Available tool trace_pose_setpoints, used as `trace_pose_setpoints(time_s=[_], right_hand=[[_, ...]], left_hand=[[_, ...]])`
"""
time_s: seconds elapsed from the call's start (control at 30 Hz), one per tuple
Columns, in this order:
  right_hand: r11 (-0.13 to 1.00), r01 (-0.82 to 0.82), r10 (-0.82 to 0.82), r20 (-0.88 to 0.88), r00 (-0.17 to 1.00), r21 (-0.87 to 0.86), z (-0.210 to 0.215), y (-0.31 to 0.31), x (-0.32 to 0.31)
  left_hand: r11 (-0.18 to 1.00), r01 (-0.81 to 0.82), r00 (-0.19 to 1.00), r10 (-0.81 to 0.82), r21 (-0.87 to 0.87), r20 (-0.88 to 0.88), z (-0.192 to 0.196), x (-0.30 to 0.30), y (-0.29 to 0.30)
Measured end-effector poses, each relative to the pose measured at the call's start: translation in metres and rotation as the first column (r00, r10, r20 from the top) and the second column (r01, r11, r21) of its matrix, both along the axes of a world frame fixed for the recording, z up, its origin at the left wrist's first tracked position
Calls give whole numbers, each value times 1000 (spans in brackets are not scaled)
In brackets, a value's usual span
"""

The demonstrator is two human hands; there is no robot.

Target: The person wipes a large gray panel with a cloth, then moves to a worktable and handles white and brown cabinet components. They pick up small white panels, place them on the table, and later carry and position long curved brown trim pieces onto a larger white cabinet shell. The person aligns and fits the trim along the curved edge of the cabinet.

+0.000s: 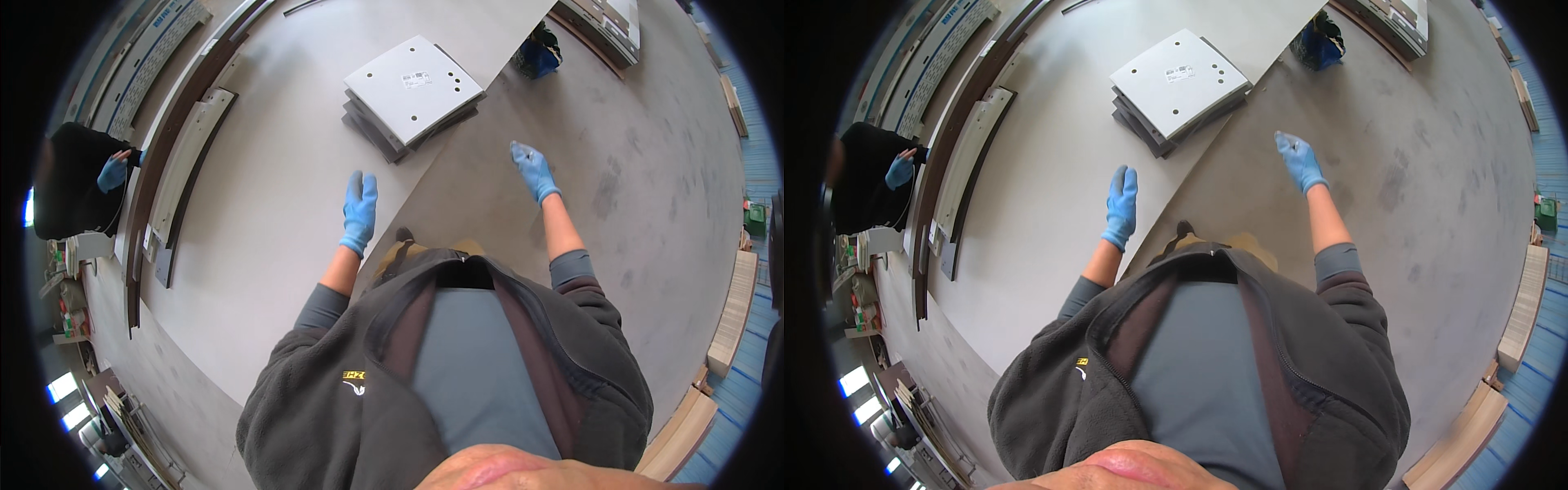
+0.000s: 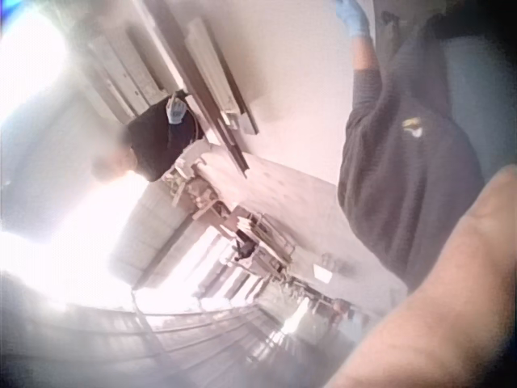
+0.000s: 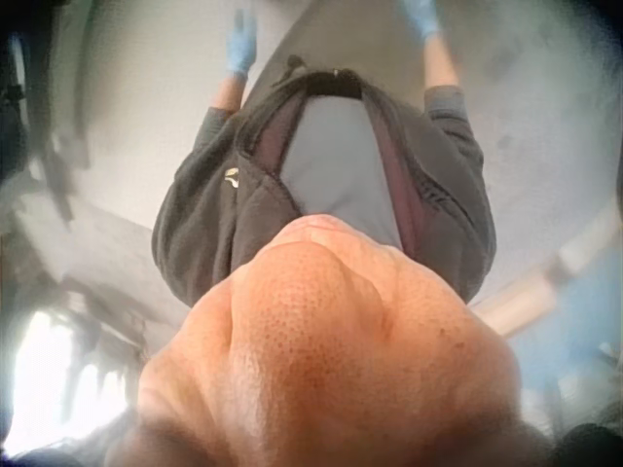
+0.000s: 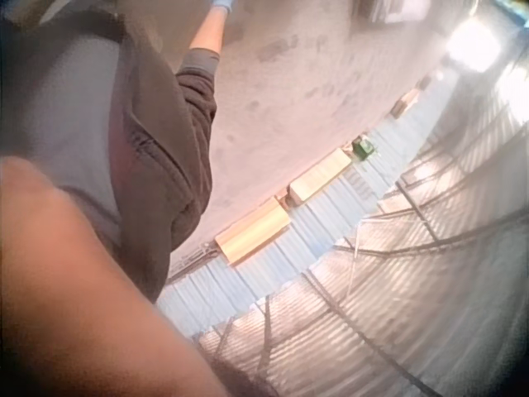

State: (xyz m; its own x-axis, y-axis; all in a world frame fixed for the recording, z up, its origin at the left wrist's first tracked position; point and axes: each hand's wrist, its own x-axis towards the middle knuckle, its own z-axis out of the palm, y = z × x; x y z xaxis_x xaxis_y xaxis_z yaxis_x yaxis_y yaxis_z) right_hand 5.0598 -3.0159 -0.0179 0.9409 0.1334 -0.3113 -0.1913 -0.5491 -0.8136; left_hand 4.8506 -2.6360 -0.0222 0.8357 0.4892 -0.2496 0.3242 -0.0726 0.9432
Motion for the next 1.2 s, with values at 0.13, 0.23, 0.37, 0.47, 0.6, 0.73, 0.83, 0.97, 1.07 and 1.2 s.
trace_pose_setpoints(time_s=[0.13,0.23,0.37,0.47,0.6,0.73,0.83,0.97,1.07,1.2], right_hand=[[998,-39,34,88,996,49,21,35,70],[993,-118,117,132,984,-3,26,65,119],[955,-290,294,95,951,-55,24,105,179],[926,-373,376,-57,925,58,22,131,207],[827,-558,561,-71,825,61,27,153,220],[813,-578,583,-136,801,74,41,162,217],[802,-594,596,-115,795,53,46,166,214],[778,-628,619,-177,765,12,46,167,213],[778,-628,621,-125,774,-30,44,168,210],[786,-614,606,-101,789,-78,46,169,206]], left_hand=[[996,-43,995,50,-81,84,24,61,-4],[991,-101,991,108,-85,75,23,97,-6],[965,-247,969,248,-83,-2,7,131,-12],[945,-287,957,290,-155,-5,1,146,-21],[914,-377,923,384,-147,18,8,157,-41],[905,-400,912,408,-141,33,21,160,-50],[909,-403,914,406,-107,-1,26,161,-49],[914,-364,927,375,-180,27,29,161,-47],[911,-356,930,368,-207,19,31,160,-46],[912,-323,939,341,-253,31,33,160,-45]])
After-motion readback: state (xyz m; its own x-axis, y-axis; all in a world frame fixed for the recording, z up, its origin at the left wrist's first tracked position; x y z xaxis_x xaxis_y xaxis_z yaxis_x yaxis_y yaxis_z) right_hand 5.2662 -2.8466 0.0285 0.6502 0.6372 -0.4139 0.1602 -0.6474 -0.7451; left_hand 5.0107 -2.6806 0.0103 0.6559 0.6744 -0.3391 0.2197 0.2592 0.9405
